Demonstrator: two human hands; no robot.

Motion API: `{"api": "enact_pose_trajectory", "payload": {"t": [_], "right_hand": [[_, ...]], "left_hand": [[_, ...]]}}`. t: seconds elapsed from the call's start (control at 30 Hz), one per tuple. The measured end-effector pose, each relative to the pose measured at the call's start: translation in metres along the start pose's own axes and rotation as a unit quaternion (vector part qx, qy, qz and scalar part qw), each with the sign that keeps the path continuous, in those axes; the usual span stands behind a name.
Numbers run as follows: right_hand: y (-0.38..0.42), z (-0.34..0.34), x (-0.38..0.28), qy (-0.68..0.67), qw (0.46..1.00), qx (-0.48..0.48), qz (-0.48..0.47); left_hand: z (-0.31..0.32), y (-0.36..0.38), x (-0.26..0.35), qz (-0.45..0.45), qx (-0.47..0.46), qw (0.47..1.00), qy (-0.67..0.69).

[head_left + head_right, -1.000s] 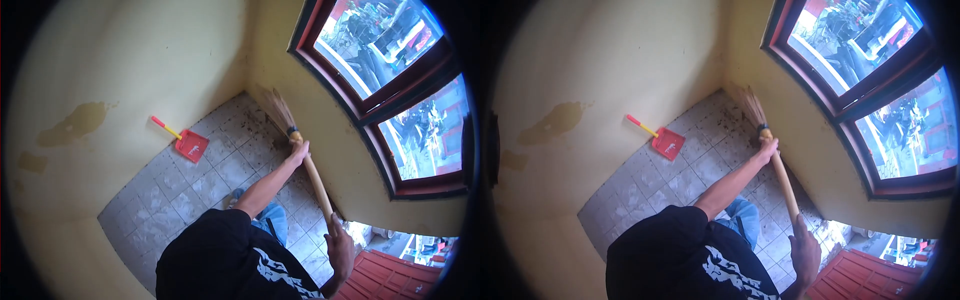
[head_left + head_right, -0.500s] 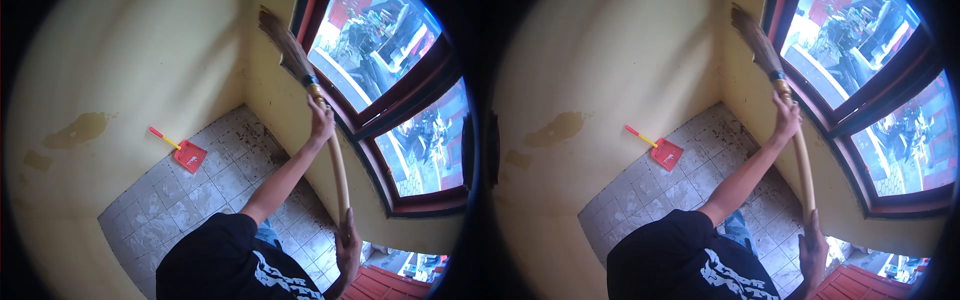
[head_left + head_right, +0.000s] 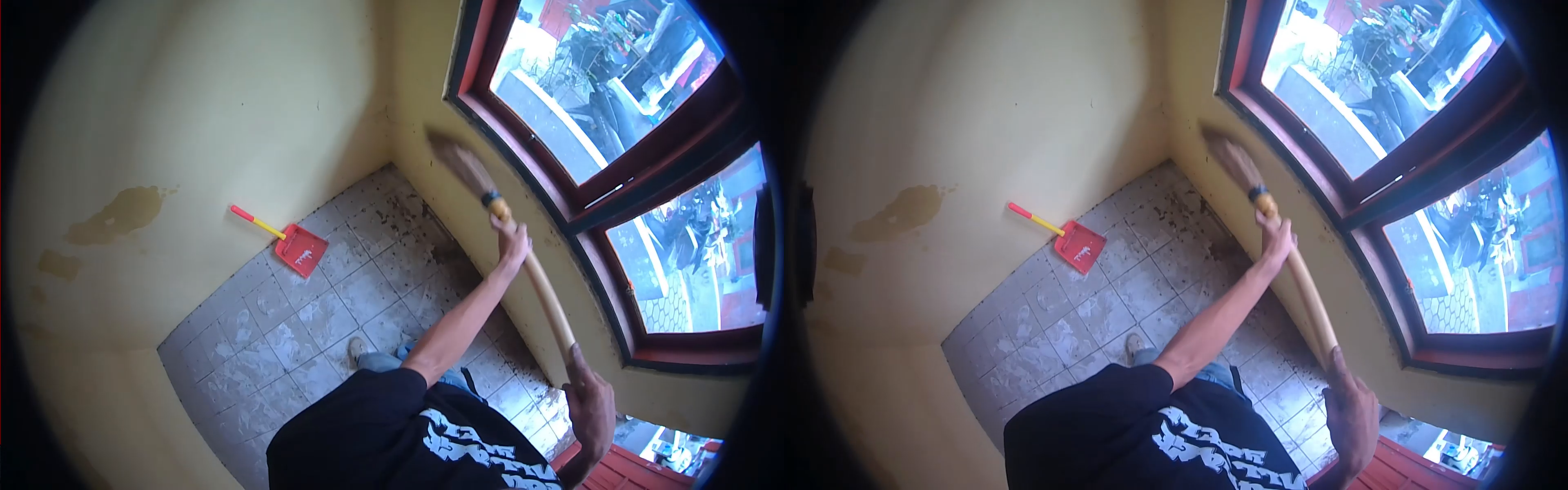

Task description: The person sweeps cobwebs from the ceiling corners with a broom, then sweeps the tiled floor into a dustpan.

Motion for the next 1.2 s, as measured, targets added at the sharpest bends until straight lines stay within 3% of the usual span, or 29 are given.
{"api": "enact_pose_trajectory", "payload": {"t": [0.1,0.2,0.33,0.43,0.53,0.67,0.73,0.8,0.87,0.93,1.0,1.03,1.1,1.2], "right_hand": [[-0.002,-0.023,-0.007,-0.013,0.999,0.042,-0.032],[-0.009,-0.025,0.004,-0.044,0.996,0.058,-0.048],[-0.018,-0.004,0.026,0.022,0.999,0.018,-0.032],[-0.018,0.008,0.04,0.128,0.991,-0.033,-0.003],[-0.007,-0.006,0.047,0.161,0.986,-0.031,0.014],[0.023,-0.055,0.062,0.098,0.995,0.036,-0.003],[0.034,-0.076,0.063,-0.012,0.997,0.069,-0.024],[0.043,-0.074,0.069,-0.029,0.995,0.082,-0.048],[0.047,-0.073,0.062,-0.037,0.995,0.079,-0.051],[0.055,-0.061,0.073,-0.038,0.998,0.036,0.029],[0.061,-0.051,0.081,-0.034,0.995,-0.011,0.097],[0.068,-0.044,0.093,0.004,1.0,0.005,0.01],[0.084,-0.036,0.083,0.061,0.997,-0.028,0.047],[0.11,-0.035,0.074,0.121,0.991,-0.027,0.042]], "left_hand": [[0.046,0.007,0.079,0.118,0.018,0.993,-0.017],[0.058,0.011,0.106,0.155,0.003,0.988,-0.03],[0.034,-0.007,0.01,0.05,0.031,0.997,-0.057],[-0.001,-0.037,-0.134,-0.1,0.02,0.99,-0.101],[0.002,-0.005,-0.176,-0.164,0.069,0.971,-0.158],[0.076,0.027,-0.113,-0.084,-0.029,0.996,0.021],[0.099,0.061,-0.043,-0.03,-0.018,0.994,0.103],[0.105,0.07,-0.003,0.054,0.006,0.997,0.052],[0.109,0.043,-0.022,0.1,0.027,0.995,0.011],[0.1,0.031,-0.074,0.166,0.068,0.983,-0.034],[0.086,0.049,-0.132,0.039,0.027,0.994,-0.094],[0.077,0.064,-0.162,-0.045,-0.013,0.992,-0.12],[0.051,0.106,-0.206,-0.154,-0.083,0.973,-0.15],[0.027,0.14,-0.244,-0.194,-0.042,0.967,-0.157]]}}
Point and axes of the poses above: each hand's wrist, its own y-axis away from the middle knuckle, its own z-axis out of the palm, x = y × z, the point moved 8 cm from there along -y, towards the middle knuckle
